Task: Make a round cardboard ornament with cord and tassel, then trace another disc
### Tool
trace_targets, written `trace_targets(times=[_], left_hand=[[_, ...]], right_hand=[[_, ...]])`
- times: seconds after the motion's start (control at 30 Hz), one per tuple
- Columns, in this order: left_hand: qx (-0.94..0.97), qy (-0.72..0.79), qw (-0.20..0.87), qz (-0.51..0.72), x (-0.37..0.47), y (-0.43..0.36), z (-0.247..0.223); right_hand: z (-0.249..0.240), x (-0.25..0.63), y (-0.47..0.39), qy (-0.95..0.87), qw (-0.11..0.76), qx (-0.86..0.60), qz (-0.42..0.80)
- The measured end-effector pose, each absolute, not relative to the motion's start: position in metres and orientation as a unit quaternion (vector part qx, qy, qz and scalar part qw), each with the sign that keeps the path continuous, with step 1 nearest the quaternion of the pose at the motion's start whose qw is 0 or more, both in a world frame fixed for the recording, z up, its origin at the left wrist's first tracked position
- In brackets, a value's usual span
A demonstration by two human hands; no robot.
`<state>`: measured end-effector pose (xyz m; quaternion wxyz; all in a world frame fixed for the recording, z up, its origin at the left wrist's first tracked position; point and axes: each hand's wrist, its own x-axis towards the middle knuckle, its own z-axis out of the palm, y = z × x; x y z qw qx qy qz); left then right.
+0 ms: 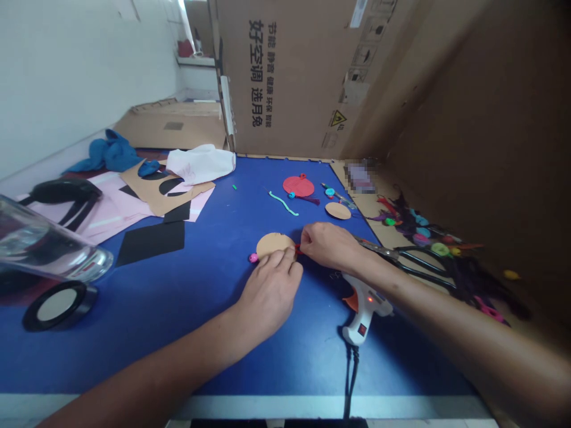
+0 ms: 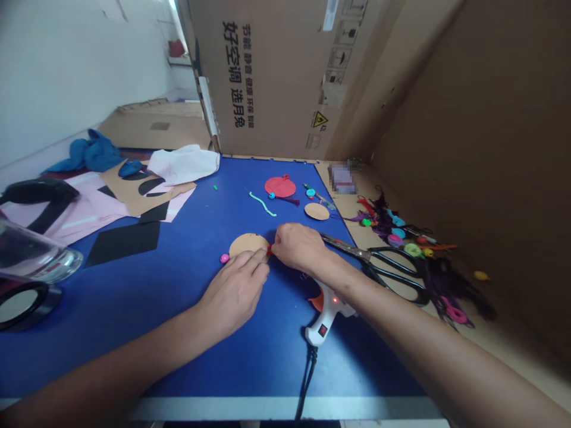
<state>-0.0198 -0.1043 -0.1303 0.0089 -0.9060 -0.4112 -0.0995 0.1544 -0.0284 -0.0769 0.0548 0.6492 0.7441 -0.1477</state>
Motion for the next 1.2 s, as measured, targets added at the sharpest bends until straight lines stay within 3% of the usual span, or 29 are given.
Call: trace_targets(times=[0.63,1.2], left_hand=[[-0.901,-0.425,0.042,-0.073,-0.013,-0.108,-0.127],[-0.902,-0.426,0.066,-0.033,-0.009,-0.109,-0.124]], right_hand=[[-0.077,0.155,-0.029,0.745,0.054,0.649,-0.148],[-0.077,0.174,-0.026,0.756,-0.015,0.63,-0.177]])
